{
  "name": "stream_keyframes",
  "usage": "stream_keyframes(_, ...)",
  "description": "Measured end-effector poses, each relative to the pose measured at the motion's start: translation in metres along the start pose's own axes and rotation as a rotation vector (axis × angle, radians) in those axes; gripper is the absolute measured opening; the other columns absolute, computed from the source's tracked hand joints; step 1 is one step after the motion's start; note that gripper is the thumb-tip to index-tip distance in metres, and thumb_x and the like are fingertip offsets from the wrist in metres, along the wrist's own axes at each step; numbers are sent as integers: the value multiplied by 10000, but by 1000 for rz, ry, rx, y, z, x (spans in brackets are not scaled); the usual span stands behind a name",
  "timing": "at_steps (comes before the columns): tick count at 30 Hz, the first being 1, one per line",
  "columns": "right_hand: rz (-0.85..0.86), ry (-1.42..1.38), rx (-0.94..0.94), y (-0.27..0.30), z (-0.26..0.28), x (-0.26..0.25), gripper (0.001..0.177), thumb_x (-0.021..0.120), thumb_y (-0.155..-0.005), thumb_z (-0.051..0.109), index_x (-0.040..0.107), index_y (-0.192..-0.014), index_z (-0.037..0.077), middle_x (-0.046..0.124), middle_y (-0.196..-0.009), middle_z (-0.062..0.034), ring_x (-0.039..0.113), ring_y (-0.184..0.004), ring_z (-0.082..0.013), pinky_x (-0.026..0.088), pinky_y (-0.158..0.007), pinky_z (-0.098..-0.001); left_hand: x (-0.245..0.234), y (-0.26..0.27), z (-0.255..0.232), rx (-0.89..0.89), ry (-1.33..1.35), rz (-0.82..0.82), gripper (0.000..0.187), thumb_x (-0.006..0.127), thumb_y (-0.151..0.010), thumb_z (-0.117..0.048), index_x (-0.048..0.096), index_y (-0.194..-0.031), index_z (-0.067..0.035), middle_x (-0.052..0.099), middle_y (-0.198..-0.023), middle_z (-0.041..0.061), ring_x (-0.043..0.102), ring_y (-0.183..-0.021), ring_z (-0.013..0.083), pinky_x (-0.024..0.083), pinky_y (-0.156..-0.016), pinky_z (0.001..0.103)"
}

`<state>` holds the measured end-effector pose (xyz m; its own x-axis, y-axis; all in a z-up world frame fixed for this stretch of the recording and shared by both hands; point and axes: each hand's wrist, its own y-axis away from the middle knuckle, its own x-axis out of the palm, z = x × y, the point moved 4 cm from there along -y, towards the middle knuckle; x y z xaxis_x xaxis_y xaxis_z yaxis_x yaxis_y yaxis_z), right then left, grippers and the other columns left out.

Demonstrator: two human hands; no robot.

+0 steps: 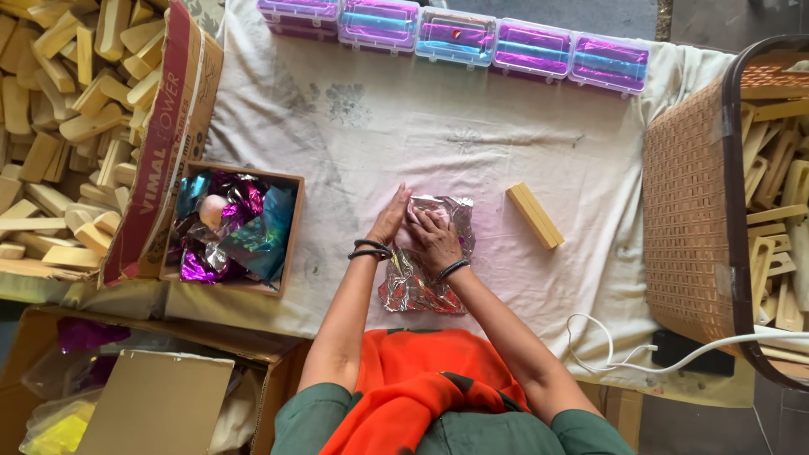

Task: The person wipes wooden blocks with a cloth and then wraps them in shiny purple foil. The person handles the blocks and foil by hand, folding the foil around the blocks to create wrapped packages.

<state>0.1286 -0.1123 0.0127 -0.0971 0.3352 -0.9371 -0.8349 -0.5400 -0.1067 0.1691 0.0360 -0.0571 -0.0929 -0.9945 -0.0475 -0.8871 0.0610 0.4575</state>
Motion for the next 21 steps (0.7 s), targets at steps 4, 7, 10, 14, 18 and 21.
stream_keyframes(4,126,77,-195,30,8,14,801,780,-791,324,477,-1526,220,514,-1534,-25,456,-1404,-251,432,-1053,-471,7,3,-2,77,-277,22,854,245,-994,-709,257,-1625,-135,288,-1679,133,247,-1562,276,184,-1265,362)
stream_keyframes(7,215,55,-293,55,27,9,779,751,-802,287,476,-1531,268,535,-1501,11,472,-1388,-232,437,-1035,-481,16,-15,26,146,-436,47,819,205,-1009,-680,267,-1616,-132,259,-1687,121,215,-1567,268,157,-1265,346)
stream_keyframes(10,211,-42,-395,89,39,9,699,715,-819,264,507,-1482,337,557,-1483,45,487,-1366,-207,438,-1029,-498,22,-11,30,236,-615,69,828,241,-999,-687,289,-1604,-124,230,-1706,118,185,-1585,266,144,-1277,350)
stream_keyframes(14,349,-218,-464,126,46,-27,600,659,-891,220,565,-1480,289,602,-1406,7,522,-1316,-221,448,-1019,-476,28,13,6,274,-1103,105,1027,597,-853,-753,282,-1602,-125,124,-1728,135,103,-1596,281,138,-1285,368)
stream_keyframes(18,191,-284,-457,172,-32,-23,440,663,-889,225,670,-1327,272,672,-1289,11,592,-1237,-228,479,-1028,-453,36,34,-19,223,-1308,160,1245,781,-702,-709,169,-1641,-169,41,-1712,124,59,-1581,270,138,-1281,374)
stream_keyframes(21,238,-276,109,211,-121,-17,338,617,-853,154,757,-1127,294,728,-1181,43,685,-1084,-130,590,-934,-316,37,32,-9,173,-1306,134,1286,838,-673,-662,125,-1650,-222,-1,-1728,81,38,-1594,247,159,-1276,410)
